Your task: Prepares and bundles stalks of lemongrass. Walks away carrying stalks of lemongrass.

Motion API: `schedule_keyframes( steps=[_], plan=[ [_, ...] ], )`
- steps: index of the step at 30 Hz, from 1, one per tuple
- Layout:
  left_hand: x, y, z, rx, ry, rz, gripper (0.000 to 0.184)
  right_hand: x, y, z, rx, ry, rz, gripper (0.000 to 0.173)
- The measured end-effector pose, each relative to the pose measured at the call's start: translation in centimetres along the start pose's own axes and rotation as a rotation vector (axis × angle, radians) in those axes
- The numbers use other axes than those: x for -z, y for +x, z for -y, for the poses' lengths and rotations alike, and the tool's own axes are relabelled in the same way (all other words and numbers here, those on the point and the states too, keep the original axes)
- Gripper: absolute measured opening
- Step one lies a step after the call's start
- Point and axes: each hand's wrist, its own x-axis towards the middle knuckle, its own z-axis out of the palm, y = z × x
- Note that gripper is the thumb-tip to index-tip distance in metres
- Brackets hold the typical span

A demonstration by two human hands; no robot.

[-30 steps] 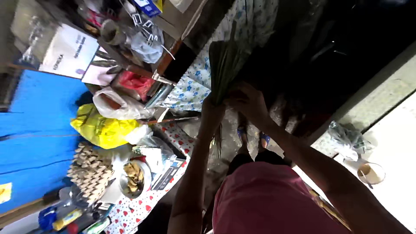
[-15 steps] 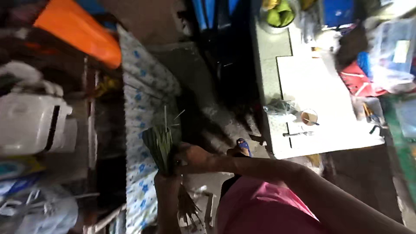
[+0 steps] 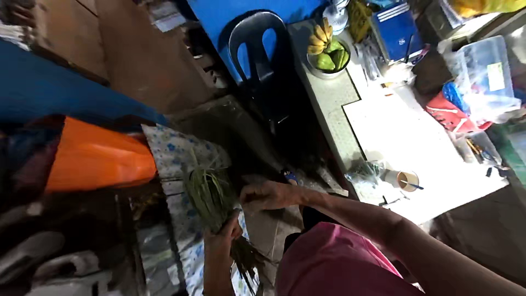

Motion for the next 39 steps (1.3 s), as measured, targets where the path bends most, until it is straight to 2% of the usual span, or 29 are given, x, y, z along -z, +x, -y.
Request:
schedule_keyframes(
  steps=[2, 3, 6, 9, 12, 13, 15, 16, 19, 22, 25, 28, 30, 32, 34, 36, 39],
  plan=[
    [-0.6, 3.3, -2.8, -0.025, -0.012, -0.006, 0.021, 4.0, 2.9, 2.0, -0.037, -0.212, -0.001, 0.025],
    [-0.7, 4.9, -4.0, -0.04, -0.024, -0.006, 0.024, 5.9, 4.2, 2.7, -0.042, -0.195, -0.021, 0.024],
    [-1.4, 9.1, -6.9, -0.073, -0.049, -0.005, 0.023, 9.7, 7.6, 3.5, -0.029, 0.277, -0.15, 0.014],
    [-3.0, 12.1, -10.6, -0.133, -0.102, 0.035, 0.025, 11.6, 11.3, 4.0, 0.017, 0.722, -0.218, 0.026],
    [-3.7, 15.7, -13.0, -0.241, -0.03, 0.019, 0.009, 13.2, 14.6, 4.3, 0.066, 0.907, -0.219, 0.038],
    [-3.6, 16.9, -13.8, -0.288, 0.043, 0.009, 0.009, 13.7, 15.8, 4.6, 0.081, 0.937, -0.204, 0.042],
    [-3.3, 19.3, -15.9, -0.38, 0.221, 0.025, 0.044, 15.3, 18.0, 5.5, 0.08, 0.933, -0.175, 0.052],
    [-3.2, 20.8, -17.1, -0.424, 0.295, 0.031, 0.049, 16.3, 19.2, 5.9, 0.08, 0.907, -0.156, 0.055],
    [-2.0, 26.3, -20.3, -0.582, 0.453, 0.093, 0.042, 20.3, 22.5, 6.9, 0.096, 0.778, -0.055, 0.065],
    [-0.4, 31.8, -24.2, -0.662, 0.627, 0.193, 0.038, 24.6, 26.8, 8.3, 0.05, 0.553, -0.021, 0.084],
    [1.4, 37.2, -29.4, -0.725, 0.749, 0.312, 0.033, 27.9, 31.9, 10.5, -0.014, 0.374, -0.013, 0.089],
    [3.6, 43.1, -35.0, -0.744, 0.936, 0.431, 0.031, 30.8, 37.9, 13.0, -0.022, 0.156, 0.111, 0.095],
    [4.8, 46.8, -38.4, -0.722, 1.058, 0.5, 0.037, 32.4, 42.1, 14.6, -0.013, -0.038, 0.228, 0.098],
    [5.9, 50.0, -40.8, -0.728, 1.116, 0.52, 0.04, 33.4, 46.0, 15.3, -0.051, -0.2, 0.24, 0.09],
    [6.9, 53.2, -43.4, -0.594, 1.159, 0.546, 0.04, 34.0, 50.2, 15.2, -0.093, -0.394, 0.204, 0.084],
    [8.0, 57.0, -45.2, -0.428, 1.134, 0.582, 0.041, 34.4, 54.6, 14.4, -0.172, -0.594, 0.145, 0.085],
    [10.0, 64.3, -44.8, -0.359, 0.93, 0.57, 0.046, 35.5, 61.9, 11.8, -0.281, -0.874, -0.024, 0.093]
  ],
)
